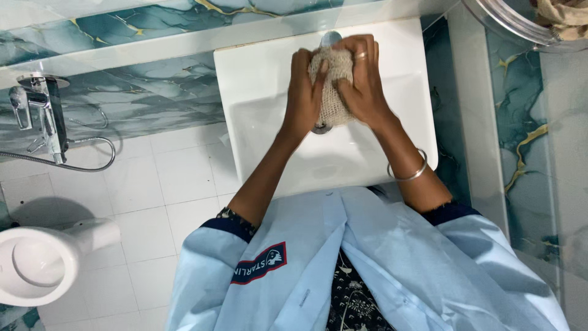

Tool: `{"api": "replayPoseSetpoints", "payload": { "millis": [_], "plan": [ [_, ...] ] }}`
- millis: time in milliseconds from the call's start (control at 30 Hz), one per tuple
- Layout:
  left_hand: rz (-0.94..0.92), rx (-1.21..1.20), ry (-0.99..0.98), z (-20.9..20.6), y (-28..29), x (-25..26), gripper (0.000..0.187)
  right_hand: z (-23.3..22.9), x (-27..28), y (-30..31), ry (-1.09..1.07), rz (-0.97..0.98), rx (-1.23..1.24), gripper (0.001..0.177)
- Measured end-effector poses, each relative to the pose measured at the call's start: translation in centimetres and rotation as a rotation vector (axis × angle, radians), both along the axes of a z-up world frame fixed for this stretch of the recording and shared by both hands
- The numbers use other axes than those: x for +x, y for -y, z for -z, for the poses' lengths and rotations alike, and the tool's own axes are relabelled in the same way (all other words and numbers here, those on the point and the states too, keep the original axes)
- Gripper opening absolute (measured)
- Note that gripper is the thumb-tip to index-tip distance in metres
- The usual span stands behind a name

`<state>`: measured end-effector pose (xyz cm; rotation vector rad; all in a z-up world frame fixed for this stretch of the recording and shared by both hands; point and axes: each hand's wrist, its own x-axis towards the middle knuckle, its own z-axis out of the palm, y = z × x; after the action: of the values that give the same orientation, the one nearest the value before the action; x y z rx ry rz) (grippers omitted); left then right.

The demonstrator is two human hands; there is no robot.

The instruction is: The person cleans a bathroom faucet using a cloth, wiping the handle, spout, and base, then walks through a room towards a washing machine.

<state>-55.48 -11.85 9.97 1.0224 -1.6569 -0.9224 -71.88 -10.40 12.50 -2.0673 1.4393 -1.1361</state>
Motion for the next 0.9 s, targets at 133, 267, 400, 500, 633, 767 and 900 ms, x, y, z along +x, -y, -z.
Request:
{"api": "replayPoseSetpoints", "payload": {
  "millis": [133,267,400,500,633,767,900],
  "plan": [
    [0.108,0.096,0.033,2.9,-5.0,1.3,0.032,2.5,0.3,-6.1,0.161,-0.066,0.08,0.063],
    [0.069,0.015,-0.036,3.7,-1.8,0.1,0.026,3.5,-0.7,-3.4,0.571,-0.055,0.254,0.066],
    [0.003,0.213,-0.079,3.9,1.0,-0.8,0.025,2.9,-1.7,0.0,0.571,0.011,0.327,0.062],
    [0.066,0.175,-0.09,4.6,-3.2,0.0,0.027,3.1,-1.1,-4.5,0.453,0.04,0.25,0.056],
    [0.131,0.194,-0.026,4.4,-5.8,0.3,0.028,2.1,-1.1,-7.1,0.442,0.079,0.304,0.053],
    [0.003,0.068,-0.022,4.4,0.6,-0.8,0.025,2.8,-1.8,-1.0,0.388,0.093,0.212,0.046],
    [0.017,0.215,-0.049,4.4,-2.0,-0.2,0.023,3.3,-0.6,-3.6,0.4,0.134,0.211,0.049]
  ]
}}
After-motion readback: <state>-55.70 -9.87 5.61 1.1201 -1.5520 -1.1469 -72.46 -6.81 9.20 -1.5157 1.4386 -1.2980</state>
